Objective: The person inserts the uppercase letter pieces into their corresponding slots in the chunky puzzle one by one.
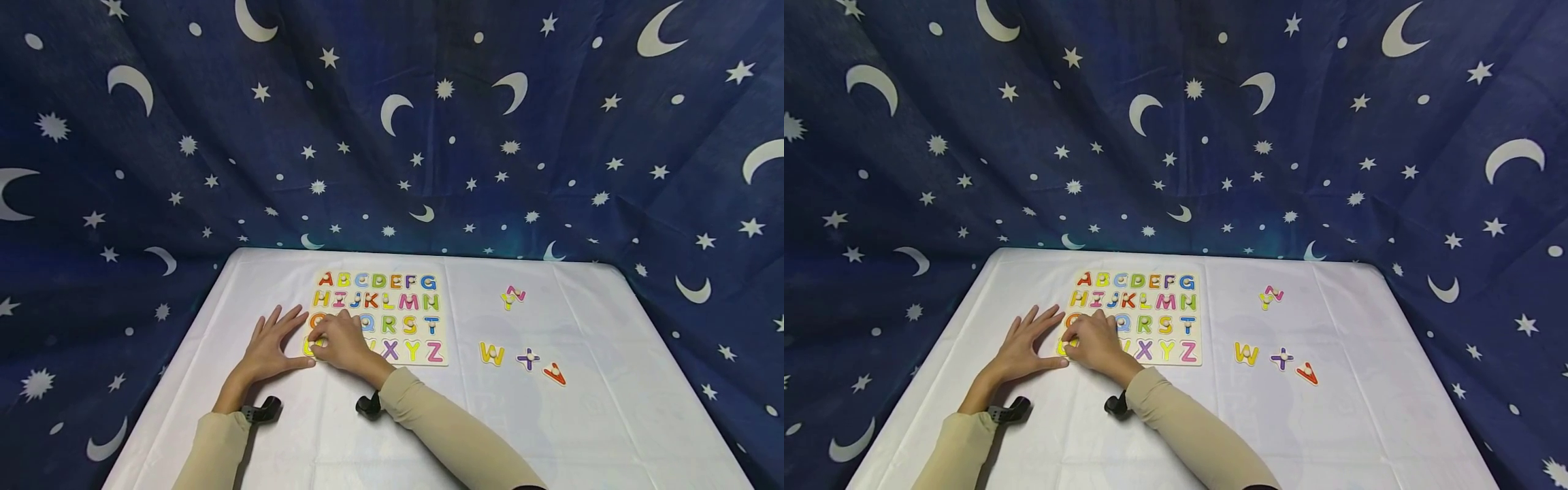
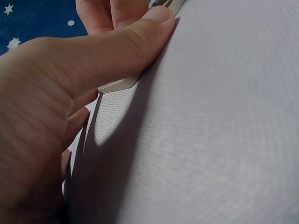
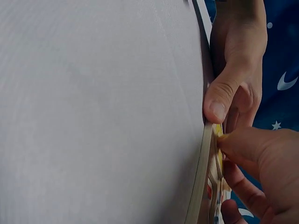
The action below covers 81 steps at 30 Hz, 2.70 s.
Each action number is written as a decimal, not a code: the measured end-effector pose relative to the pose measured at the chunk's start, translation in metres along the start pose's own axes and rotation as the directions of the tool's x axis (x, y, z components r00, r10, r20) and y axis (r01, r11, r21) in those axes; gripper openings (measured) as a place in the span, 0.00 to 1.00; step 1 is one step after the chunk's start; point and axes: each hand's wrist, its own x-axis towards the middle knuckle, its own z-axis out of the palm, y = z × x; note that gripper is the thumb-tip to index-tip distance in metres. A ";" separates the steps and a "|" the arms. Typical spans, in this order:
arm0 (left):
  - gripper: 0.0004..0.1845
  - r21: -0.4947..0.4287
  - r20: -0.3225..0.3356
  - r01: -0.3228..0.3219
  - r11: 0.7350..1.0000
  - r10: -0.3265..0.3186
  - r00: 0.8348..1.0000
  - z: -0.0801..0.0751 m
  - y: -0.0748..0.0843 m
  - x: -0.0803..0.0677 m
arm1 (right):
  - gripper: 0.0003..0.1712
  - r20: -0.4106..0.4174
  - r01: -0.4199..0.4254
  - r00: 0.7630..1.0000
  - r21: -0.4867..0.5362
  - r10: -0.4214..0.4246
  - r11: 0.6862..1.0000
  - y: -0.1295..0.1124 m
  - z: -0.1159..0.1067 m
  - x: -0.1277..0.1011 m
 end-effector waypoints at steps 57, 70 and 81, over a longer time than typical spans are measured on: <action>0.57 0.005 -0.002 -0.012 1.000 0.012 1.000 -0.002 -0.001 0.002 | 0.06 0.006 -0.050 0.999 -0.082 0.051 0.995 -0.006 -0.001 0.001; 0.56 0.010 -0.009 -0.021 1.000 0.021 1.000 -0.002 0.001 0.000 | 0.10 0.022 -0.015 1.000 -0.037 0.016 0.999 -0.001 -0.004 -0.002; 0.57 0.020 -0.002 0.008 1.000 -0.008 1.000 -0.001 0.003 0.001 | 0.15 -0.053 0.054 0.998 0.204 -0.045 0.977 0.041 -0.056 -0.023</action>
